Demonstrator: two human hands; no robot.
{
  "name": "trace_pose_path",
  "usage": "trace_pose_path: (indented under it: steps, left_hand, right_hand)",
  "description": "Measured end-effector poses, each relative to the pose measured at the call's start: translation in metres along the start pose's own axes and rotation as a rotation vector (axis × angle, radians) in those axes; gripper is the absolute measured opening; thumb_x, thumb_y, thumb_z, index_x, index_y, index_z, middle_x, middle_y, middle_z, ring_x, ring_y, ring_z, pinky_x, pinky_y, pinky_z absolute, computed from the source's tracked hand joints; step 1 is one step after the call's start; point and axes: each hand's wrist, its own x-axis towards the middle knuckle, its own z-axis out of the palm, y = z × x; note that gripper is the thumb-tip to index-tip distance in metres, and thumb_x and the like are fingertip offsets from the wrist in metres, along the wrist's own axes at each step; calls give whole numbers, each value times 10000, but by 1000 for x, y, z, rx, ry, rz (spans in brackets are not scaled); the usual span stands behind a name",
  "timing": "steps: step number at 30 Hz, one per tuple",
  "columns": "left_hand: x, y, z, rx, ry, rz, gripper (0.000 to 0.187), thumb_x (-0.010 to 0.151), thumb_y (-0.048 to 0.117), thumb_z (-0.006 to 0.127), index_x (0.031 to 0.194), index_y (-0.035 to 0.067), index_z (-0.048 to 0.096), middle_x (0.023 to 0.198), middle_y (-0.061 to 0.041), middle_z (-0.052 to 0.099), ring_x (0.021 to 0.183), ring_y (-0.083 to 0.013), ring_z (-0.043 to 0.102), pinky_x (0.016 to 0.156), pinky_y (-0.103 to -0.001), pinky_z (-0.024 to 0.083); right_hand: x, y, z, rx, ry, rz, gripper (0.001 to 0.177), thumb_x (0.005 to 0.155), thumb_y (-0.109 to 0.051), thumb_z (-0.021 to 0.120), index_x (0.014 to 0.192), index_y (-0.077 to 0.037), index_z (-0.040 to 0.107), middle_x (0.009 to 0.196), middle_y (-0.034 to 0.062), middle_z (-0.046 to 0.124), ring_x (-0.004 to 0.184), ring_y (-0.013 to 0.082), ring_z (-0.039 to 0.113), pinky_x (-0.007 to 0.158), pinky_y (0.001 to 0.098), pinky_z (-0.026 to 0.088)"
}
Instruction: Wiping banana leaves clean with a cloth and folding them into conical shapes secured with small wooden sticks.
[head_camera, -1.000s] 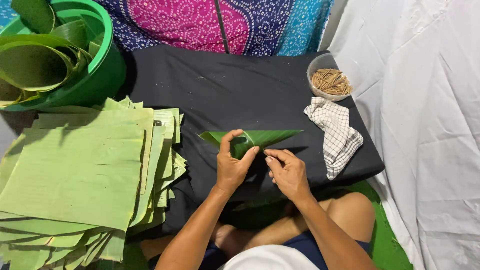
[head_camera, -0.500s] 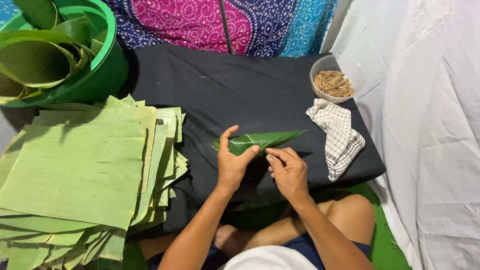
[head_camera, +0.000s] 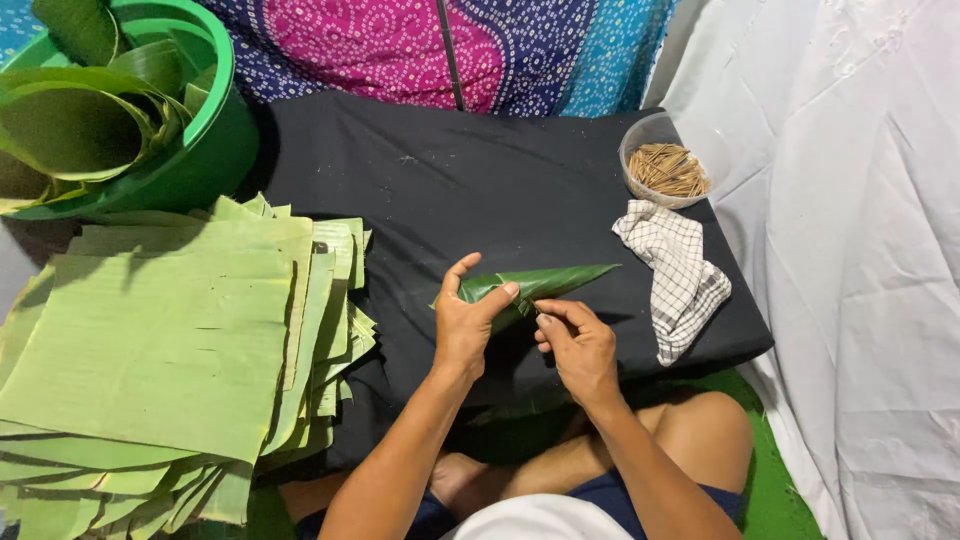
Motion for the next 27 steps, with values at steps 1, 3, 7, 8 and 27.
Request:
trace_pose_path:
  steps: [1,3,7,8,27]
  left_hand:
    - [0,0,0,2,1,-1,695,783,32,798,1406,28,490,964,-111,703,781,-149,697,705,-287,597]
    - [0,0,1,4,9,-73,703,781,51,802,1409,53,486,969,-117,701,789,-151,697,711,-279,586]
    - [3,-5,-1,33,8,-88,696,776,74,811,1399,59,502,999,-121,694,816,-150,703,734,-284,594]
    - [3,-6,-1,52,8,-73,686,774,74,816,1390,47,514,1007,-130,689,819,-156,699,737,-291,593]
    - [4,1,-7,203,-51,27,665,766,104,836,1367,52,556,1023,-143,713,850,-150,701,753,-296,596]
  right_hand:
    - [-1,4,0,2,0,2,207,935,-26,667,1121,8,753,981,39,700,749,84,692,645,220,587]
    - [-1,11,0,40,19,5,198,949,-26,667,1123,13,753,968,50,675,749,88,678,648,223,580]
    - [0,14,2,58,30,0,189,954,-26,669,1119,14,752,949,52,673,738,86,668,640,222,578]
    - [0,13,2,77,31,23,187,950,-25,669,1115,13,750,929,49,688,726,85,666,633,223,575]
    - [-4,-32,-4,-224,118,-211,200,876,-102,773,1054,-27,719,929,90,735,824,204,688,739,323,571]
